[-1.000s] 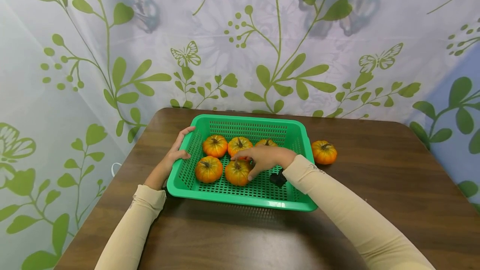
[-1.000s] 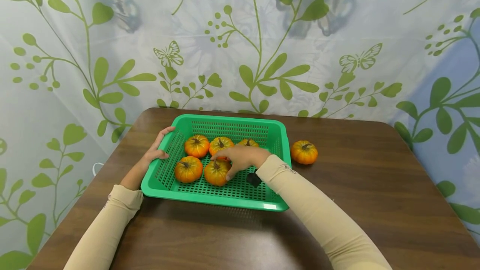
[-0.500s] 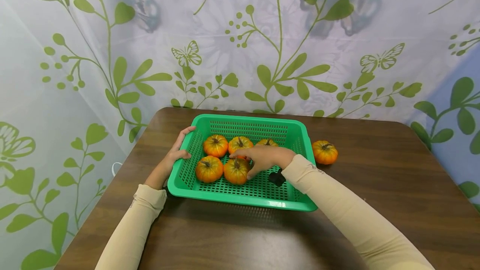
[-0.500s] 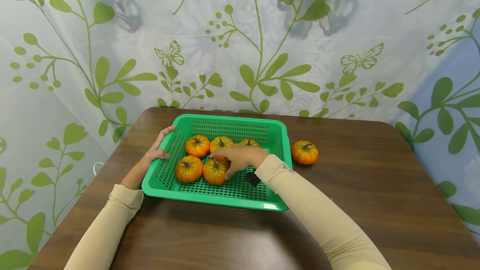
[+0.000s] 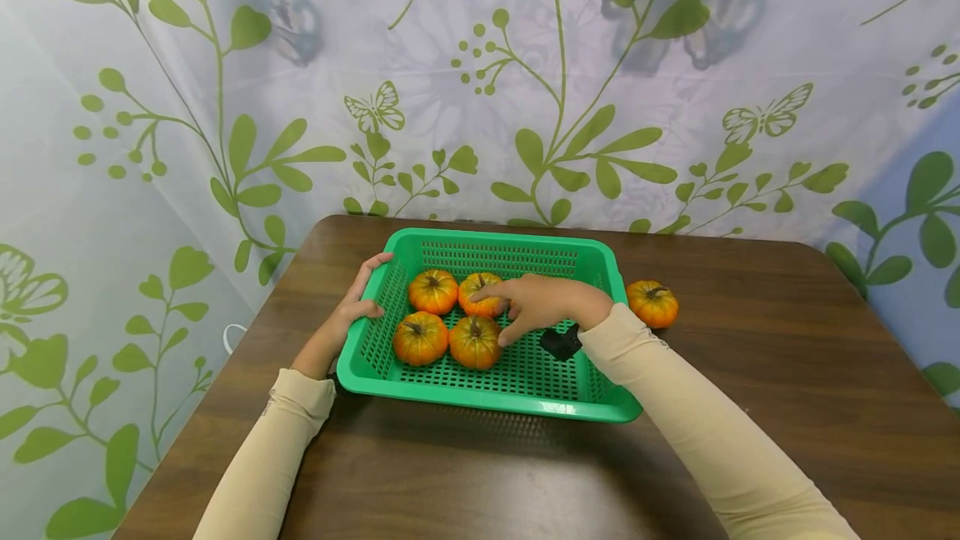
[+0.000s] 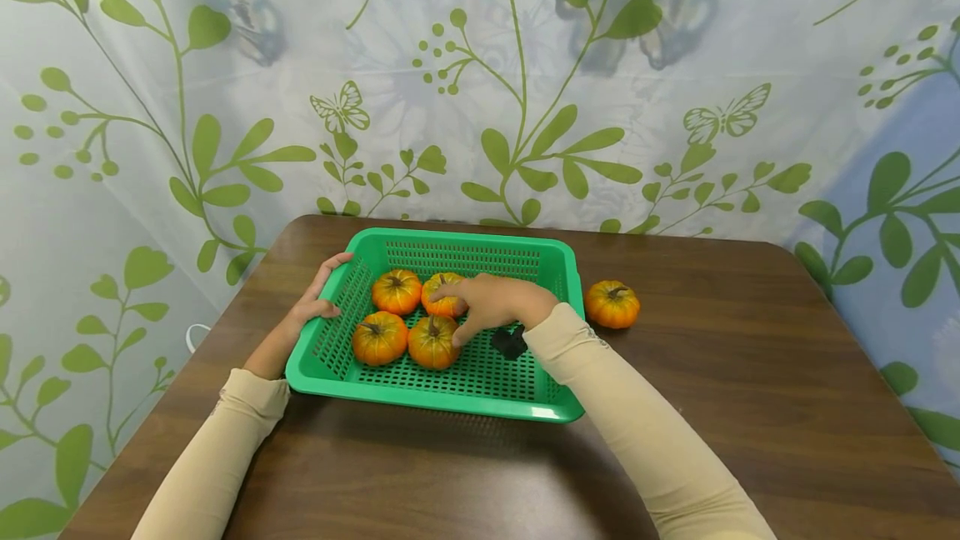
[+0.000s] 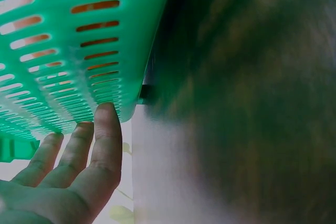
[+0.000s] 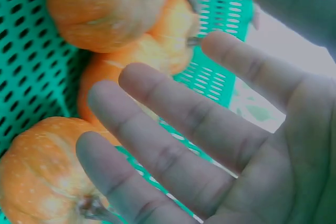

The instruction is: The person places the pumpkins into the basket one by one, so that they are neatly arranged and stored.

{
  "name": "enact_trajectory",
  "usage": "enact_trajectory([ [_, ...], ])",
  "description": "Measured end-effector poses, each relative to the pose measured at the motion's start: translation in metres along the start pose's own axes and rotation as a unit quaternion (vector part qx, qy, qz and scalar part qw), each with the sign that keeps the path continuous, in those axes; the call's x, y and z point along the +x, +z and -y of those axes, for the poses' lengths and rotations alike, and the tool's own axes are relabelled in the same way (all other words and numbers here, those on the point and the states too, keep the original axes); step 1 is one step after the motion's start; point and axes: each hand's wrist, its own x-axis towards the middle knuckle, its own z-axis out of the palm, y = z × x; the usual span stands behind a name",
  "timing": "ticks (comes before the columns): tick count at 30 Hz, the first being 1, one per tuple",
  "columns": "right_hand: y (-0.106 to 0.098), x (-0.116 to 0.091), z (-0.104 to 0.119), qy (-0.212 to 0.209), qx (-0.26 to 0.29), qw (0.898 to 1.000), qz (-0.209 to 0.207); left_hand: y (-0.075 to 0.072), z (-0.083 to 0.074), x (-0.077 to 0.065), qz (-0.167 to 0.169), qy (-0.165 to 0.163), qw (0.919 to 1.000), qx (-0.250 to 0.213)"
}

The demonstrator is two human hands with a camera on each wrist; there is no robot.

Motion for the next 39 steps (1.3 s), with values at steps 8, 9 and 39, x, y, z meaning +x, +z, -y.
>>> enact_trajectory([
  [8, -0.01, -0.012, -0.013, -0.068, 0.075, 0.995, -0.02, -0.002, 0.002, 0.004, -0.002, 0.008, 1.0, 0.003],
  [9, -0.011, -0.014, -0.014, -0.075, 0.09, 0.993, -0.02, -0.002, 0.002, 0.004, -0.002, 0.007, 1.0, 0.003],
  [39, -0.012, -0.077, -0.061, -0.184, 0.337, 0.91, -0.157, -0.001, 0.003, 0.002, -0.003, 0.01, 0.9999, -0.002],
])
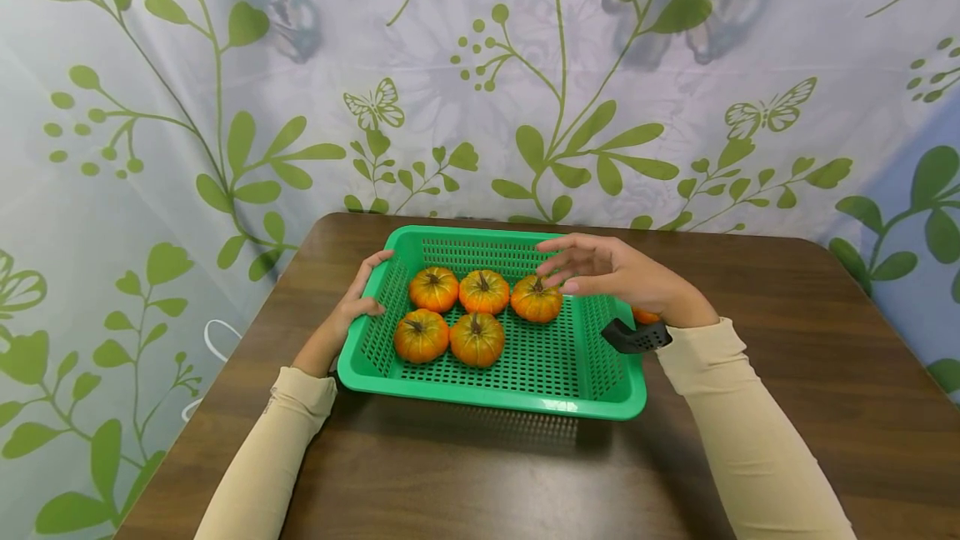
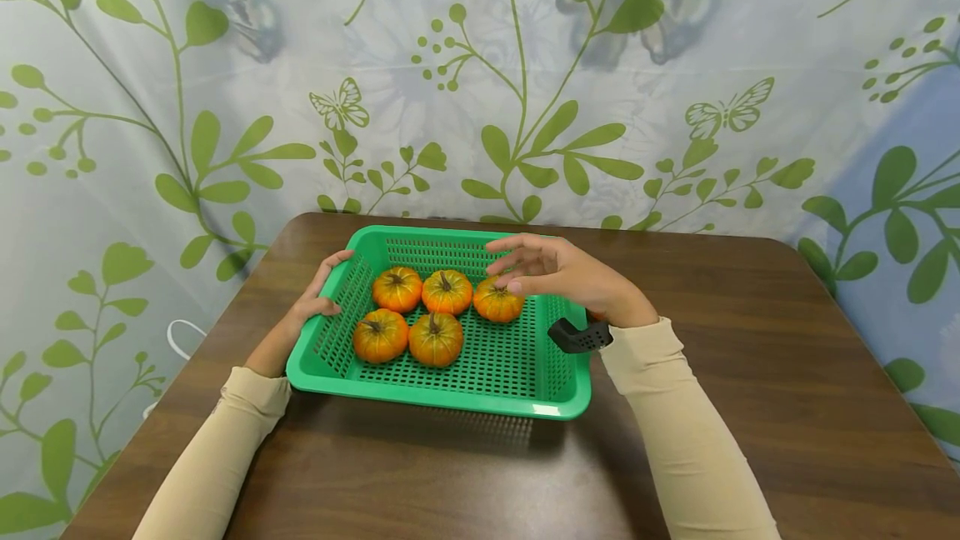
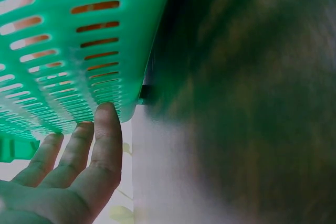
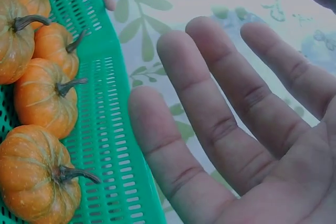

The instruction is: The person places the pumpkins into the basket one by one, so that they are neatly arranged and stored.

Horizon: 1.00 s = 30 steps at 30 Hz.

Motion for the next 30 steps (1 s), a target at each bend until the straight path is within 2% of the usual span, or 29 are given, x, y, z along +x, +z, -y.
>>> enact_trajectory([
  [4, -0.003, -0.008, -0.003, -0.007, 0.022, 0.999, -0.028, 0.0, 0.0, 0.0, -0.002, -0.001, 1.0, 0.002],
  [9, -0.005, -0.02, -0.004, 0.001, 0.008, 0.997, -0.08, 0.0, 0.0, 0.0, -0.005, -0.006, 0.9999, 0.008],
  [20, -0.01, -0.043, -0.015, -0.072, 0.055, 0.986, -0.139, 0.001, -0.001, 0.0, -0.01, -0.007, 0.9998, 0.016],
  [26, -0.013, -0.054, -0.023, -0.116, 0.103, 0.974, -0.163, 0.001, -0.001, 0.0, -0.009, -0.005, 0.9998, 0.018],
  [30, -0.014, -0.061, -0.027, -0.143, 0.151, 0.961, -0.183, 0.0, -0.001, 0.0, -0.008, 0.001, 0.9999, 0.012],
])
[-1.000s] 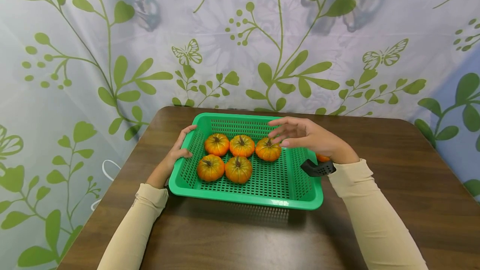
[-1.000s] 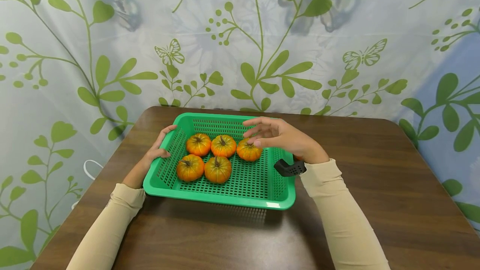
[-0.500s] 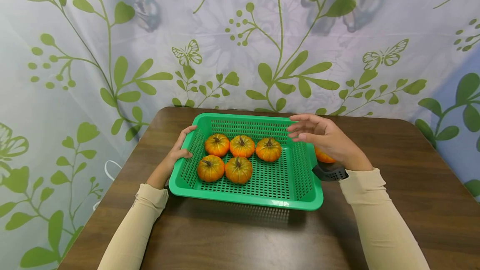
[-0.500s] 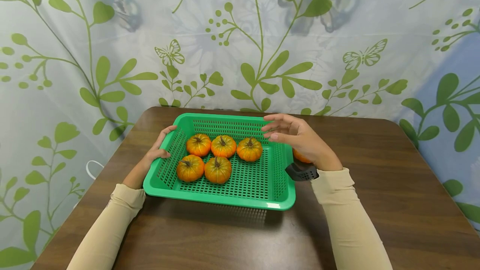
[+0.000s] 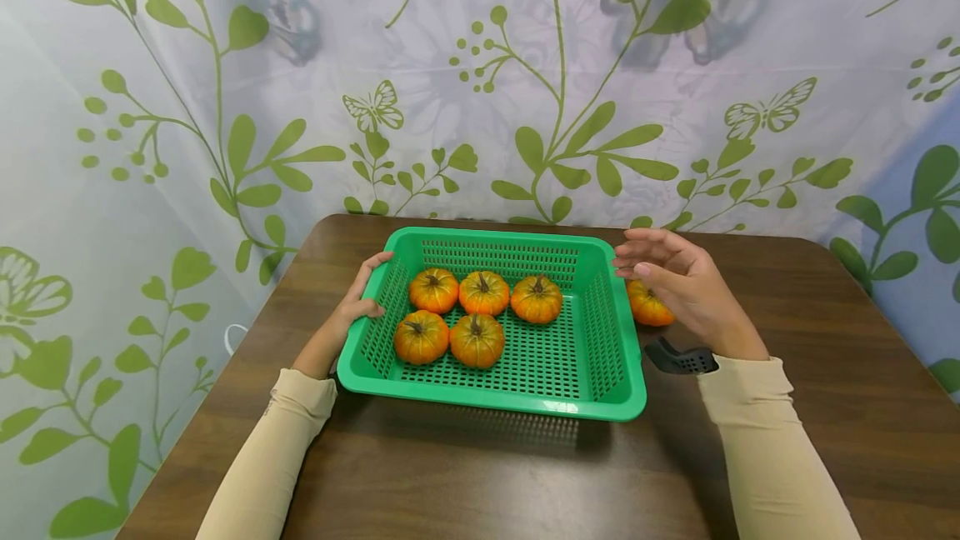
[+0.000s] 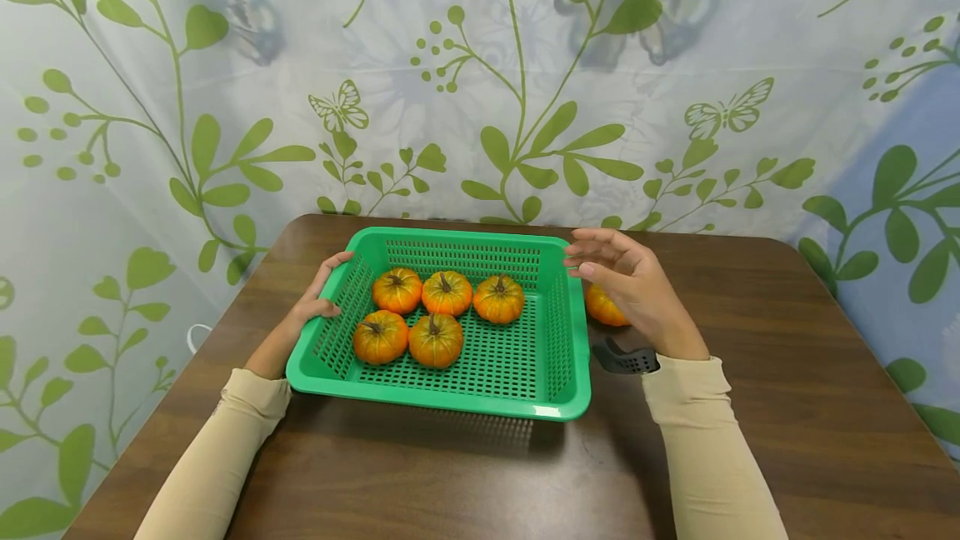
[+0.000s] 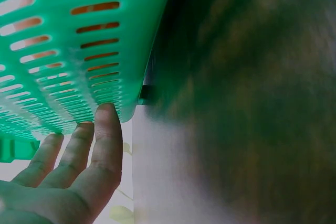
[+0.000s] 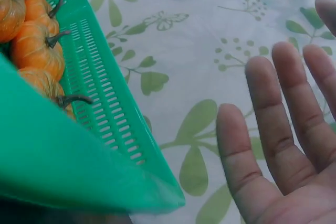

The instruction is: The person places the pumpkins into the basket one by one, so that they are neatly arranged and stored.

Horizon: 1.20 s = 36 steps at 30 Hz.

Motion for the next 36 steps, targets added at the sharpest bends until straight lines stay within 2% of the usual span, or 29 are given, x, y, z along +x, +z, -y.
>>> enact_trajectory([
  [8, -0.002, -0.011, -0.001, -0.061, 0.054, 0.995, -0.061, 0.001, 0.0, 0.0, -0.001, 0.007, 0.9999, -0.009],
  [14, -0.002, -0.017, -0.007, -0.093, 0.046, 0.984, -0.146, 0.001, 0.0, 0.001, -0.005, 0.017, 0.9998, -0.012],
  [18, -0.003, -0.019, -0.015, -0.121, 0.009, 0.968, -0.221, 0.001, -0.001, 0.001, -0.005, 0.008, 0.9999, -0.006],
  [22, -0.007, -0.021, -0.024, -0.153, -0.035, 0.945, -0.286, 0.001, -0.001, 0.001, -0.003, -0.002, 1.0, -0.002],
  [25, -0.01, -0.022, -0.031, -0.16, -0.069, 0.929, -0.326, 0.001, -0.001, 0.001, -0.002, 0.001, 1.0, -0.002],
  [31, -0.016, -0.028, -0.044, -0.117, -0.147, 0.902, -0.389, 0.001, -0.002, 0.0, 0.002, 0.0, 1.0, -0.007],
  [36, -0.022, -0.033, -0.052, -0.073, -0.19, 0.888, -0.413, 0.001, -0.002, -0.001, 0.003, 0.0, 1.0, -0.003],
])
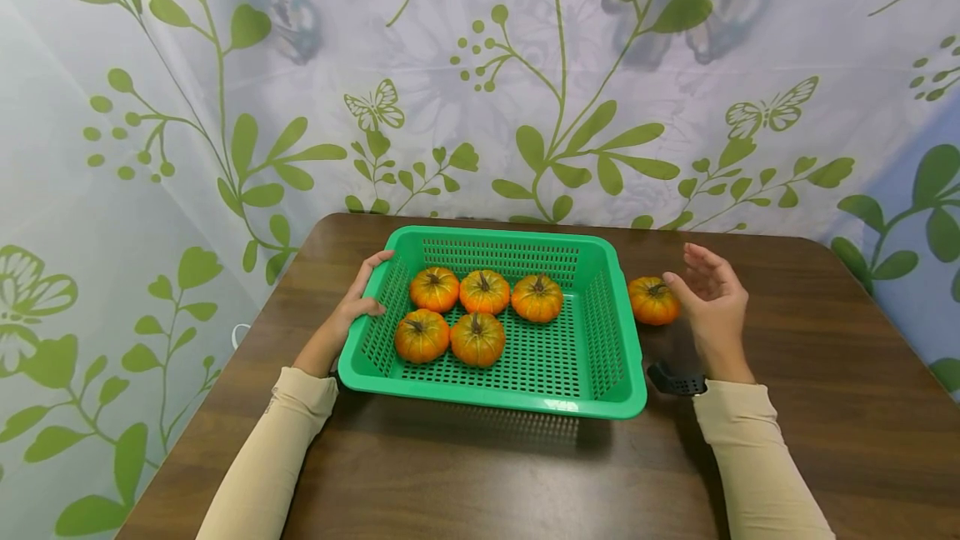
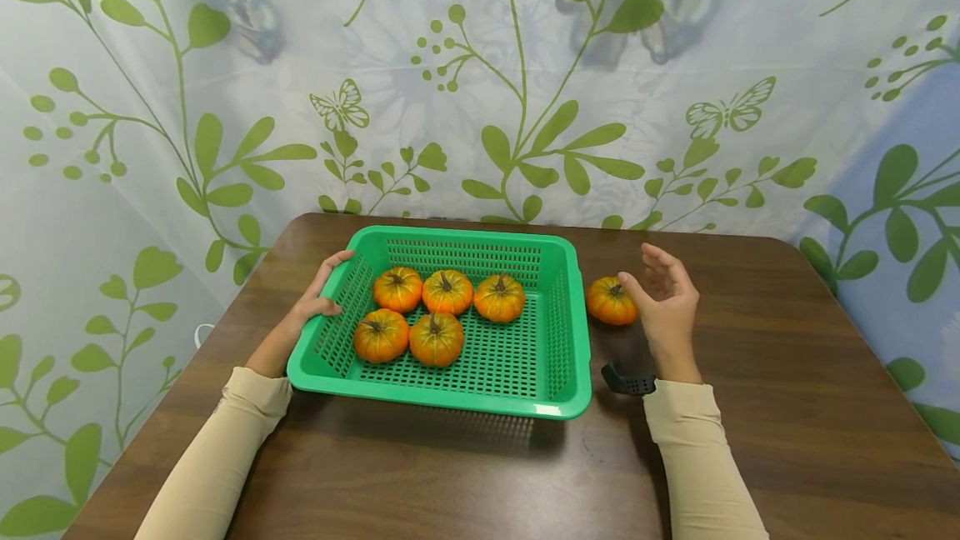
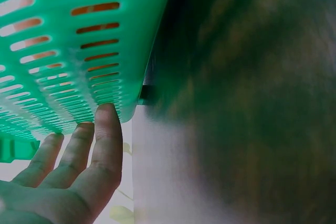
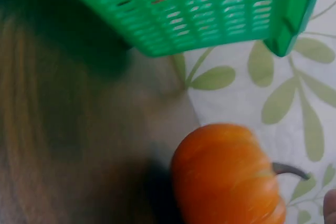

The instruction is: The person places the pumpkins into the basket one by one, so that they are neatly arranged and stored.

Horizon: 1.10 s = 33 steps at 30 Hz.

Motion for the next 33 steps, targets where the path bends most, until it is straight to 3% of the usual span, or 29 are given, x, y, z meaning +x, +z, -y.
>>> enact_trajectory([
  [11, -0.012, -0.001, -0.019, 0.094, -0.104, 0.99, 0.034, 0.001, 0.001, 0.001, -0.005, -0.009, 0.9999, 0.005],
  [20, -0.022, -0.001, -0.031, 0.156, -0.151, 0.97, 0.108, 0.001, 0.0, 0.0, -0.003, -0.013, 0.9999, 0.006],
  [33, -0.03, -0.002, -0.039, 0.167, -0.174, 0.956, 0.169, -0.002, 0.003, 0.0, -0.002, 0.001, 1.0, 0.003],
])
